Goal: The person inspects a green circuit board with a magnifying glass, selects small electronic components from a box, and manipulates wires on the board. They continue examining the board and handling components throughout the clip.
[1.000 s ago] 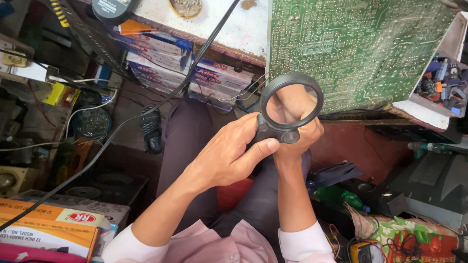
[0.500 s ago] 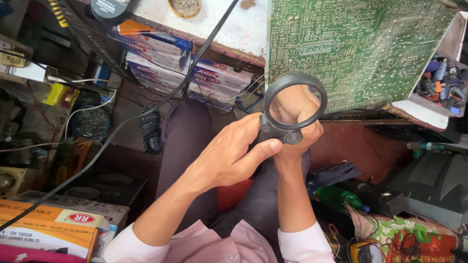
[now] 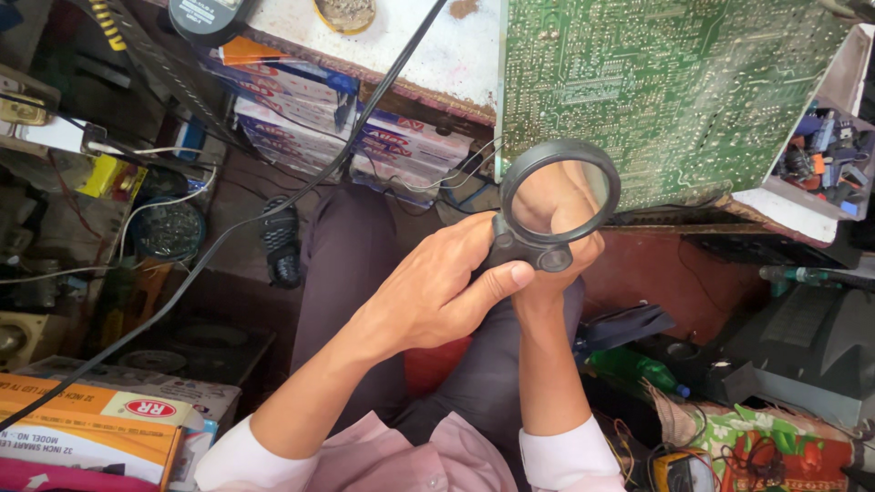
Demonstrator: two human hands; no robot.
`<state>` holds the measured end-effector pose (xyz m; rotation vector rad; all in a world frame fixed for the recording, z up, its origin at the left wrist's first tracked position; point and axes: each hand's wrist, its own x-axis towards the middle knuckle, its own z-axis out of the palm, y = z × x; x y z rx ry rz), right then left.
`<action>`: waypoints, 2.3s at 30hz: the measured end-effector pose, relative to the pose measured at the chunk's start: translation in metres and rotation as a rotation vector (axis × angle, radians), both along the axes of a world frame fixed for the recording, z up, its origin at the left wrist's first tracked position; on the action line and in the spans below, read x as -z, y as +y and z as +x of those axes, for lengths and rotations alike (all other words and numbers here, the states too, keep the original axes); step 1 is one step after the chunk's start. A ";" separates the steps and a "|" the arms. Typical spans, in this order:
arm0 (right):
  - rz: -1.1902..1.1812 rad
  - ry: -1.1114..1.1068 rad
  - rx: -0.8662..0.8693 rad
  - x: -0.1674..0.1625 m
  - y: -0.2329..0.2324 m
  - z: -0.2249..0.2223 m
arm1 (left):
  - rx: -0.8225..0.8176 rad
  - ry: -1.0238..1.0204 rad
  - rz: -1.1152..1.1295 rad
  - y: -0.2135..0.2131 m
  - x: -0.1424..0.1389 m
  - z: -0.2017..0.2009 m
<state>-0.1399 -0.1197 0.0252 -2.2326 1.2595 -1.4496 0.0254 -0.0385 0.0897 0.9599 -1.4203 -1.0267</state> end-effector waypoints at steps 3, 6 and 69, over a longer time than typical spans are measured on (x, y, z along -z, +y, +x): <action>0.000 0.004 0.001 -0.001 0.000 0.000 | -0.006 0.006 -0.032 0.000 -0.001 0.000; 0.002 0.008 0.000 -0.002 0.000 0.000 | -0.002 0.016 -0.032 0.000 -0.002 0.000; -0.009 0.136 -0.036 -0.032 0.003 0.011 | 0.005 0.092 -0.046 -0.015 -0.013 0.009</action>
